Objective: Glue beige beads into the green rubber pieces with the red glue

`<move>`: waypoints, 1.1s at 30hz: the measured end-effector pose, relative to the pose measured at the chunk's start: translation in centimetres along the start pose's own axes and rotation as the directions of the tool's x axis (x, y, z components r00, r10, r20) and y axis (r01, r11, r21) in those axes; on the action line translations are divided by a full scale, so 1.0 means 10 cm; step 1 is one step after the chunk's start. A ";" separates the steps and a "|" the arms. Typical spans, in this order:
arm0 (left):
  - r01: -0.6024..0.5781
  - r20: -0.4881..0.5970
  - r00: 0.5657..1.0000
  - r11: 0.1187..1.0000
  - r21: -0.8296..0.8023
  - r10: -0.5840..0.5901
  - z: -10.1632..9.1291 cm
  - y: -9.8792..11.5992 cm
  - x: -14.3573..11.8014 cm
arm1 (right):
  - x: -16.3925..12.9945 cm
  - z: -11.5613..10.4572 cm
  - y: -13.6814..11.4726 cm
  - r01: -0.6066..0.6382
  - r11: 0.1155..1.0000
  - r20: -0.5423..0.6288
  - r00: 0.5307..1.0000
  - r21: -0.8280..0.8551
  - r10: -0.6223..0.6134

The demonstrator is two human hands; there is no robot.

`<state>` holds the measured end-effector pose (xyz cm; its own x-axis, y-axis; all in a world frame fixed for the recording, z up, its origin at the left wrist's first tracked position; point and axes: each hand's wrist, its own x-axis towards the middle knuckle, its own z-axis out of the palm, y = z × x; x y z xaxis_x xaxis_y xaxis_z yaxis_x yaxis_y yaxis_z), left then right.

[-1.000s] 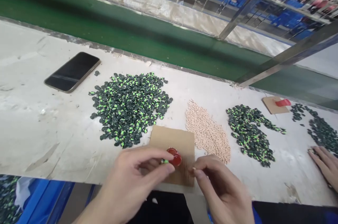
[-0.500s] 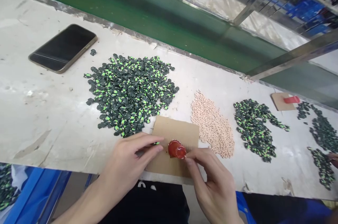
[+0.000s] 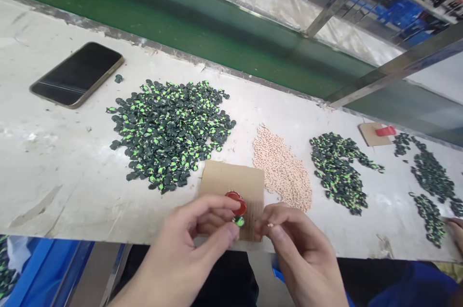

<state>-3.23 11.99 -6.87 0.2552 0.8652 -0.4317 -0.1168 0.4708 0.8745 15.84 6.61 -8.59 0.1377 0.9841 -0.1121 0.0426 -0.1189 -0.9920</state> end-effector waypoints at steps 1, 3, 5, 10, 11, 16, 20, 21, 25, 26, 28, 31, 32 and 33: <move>0.056 0.030 0.998 0.997 -0.058 -0.055 0.05 0.00 0.00 | -0.01 0.00 -0.01 -0.008 0.998 -0.006 1.000 0.055 0.009; 0.136 0.105 0.987 0.980 -0.143 -0.122 0.12 -0.03 0.00 | -0.02 0.01 -0.03 -0.019 0.994 -0.023 1.000 0.110 0.022; 0.155 0.150 0.981 0.967 -0.201 -0.126 0.15 -0.08 0.00 | -0.04 0.04 -0.05 -0.028 0.994 -0.025 0.999 0.110 0.031; 0.156 0.200 0.974 0.960 -0.233 -0.109 0.14 -0.15 0.01 | -0.11 0.11 -0.12 -0.052 0.997 -0.148 0.987 0.050 0.059; 0.169 0.204 0.971 0.960 -0.223 -0.123 0.14 -0.14 0.01 | -0.12 0.12 -0.13 -0.052 0.998 -0.174 0.983 0.035 0.058; 0.154 0.210 0.972 0.961 -0.228 -0.106 0.12 -0.13 0.00 | -0.13 0.14 -0.14 -0.038 0.999 -0.180 0.983 0.015 0.040; 0.156 0.210 0.971 0.965 -0.210 -0.112 0.13 -0.12 -0.01 | -0.11 0.17 -0.15 -0.016 0.999 -0.145 0.989 0.051 0.023; 0.155 0.210 0.971 0.966 -0.206 -0.111 0.13 -0.11 0.00 | -0.10 0.18 -0.15 0.000 0.998 -0.135 0.991 0.060 0.009; 0.161 0.196 0.973 0.970 -0.184 -0.124 0.13 -0.04 0.00 | -0.05 0.14 -0.20 0.078 0.997 -0.058 0.995 -0.007 -0.078; 0.175 0.198 0.970 0.970 -0.168 -0.140 0.13 -0.03 -0.01 | -0.02 0.11 -0.22 0.081 0.996 -0.016 0.996 -0.042 -0.082; 0.193 0.206 0.965 0.971 -0.143 -0.161 0.12 0.00 -0.02 | 0.03 0.04 -0.26 0.069 0.992 0.069 0.996 -0.101 -0.063; 0.184 0.174 0.973 0.968 -0.172 -0.154 0.15 0.03 -0.05 | 0.10 -0.04 -0.31 0.035 0.993 0.142 0.990 -0.110 -0.019; 0.187 0.148 0.976 0.961 -0.203 -0.158 0.17 0.04 -0.06 | 0.11 -0.05 -0.32 0.031 0.995 0.142 0.990 -0.094 -0.018; 0.197 0.126 0.977 0.950 -0.243 -0.170 0.19 0.05 -0.06 | 0.12 -0.04 -0.32 0.036 0.997 0.131 0.991 -0.075 -0.026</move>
<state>-1.63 11.36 -5.73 0.3905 0.7435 -0.5428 -0.2941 0.6595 0.6918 16.28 8.09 -5.54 0.0055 0.9957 -0.0928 0.1216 -0.0928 -0.9882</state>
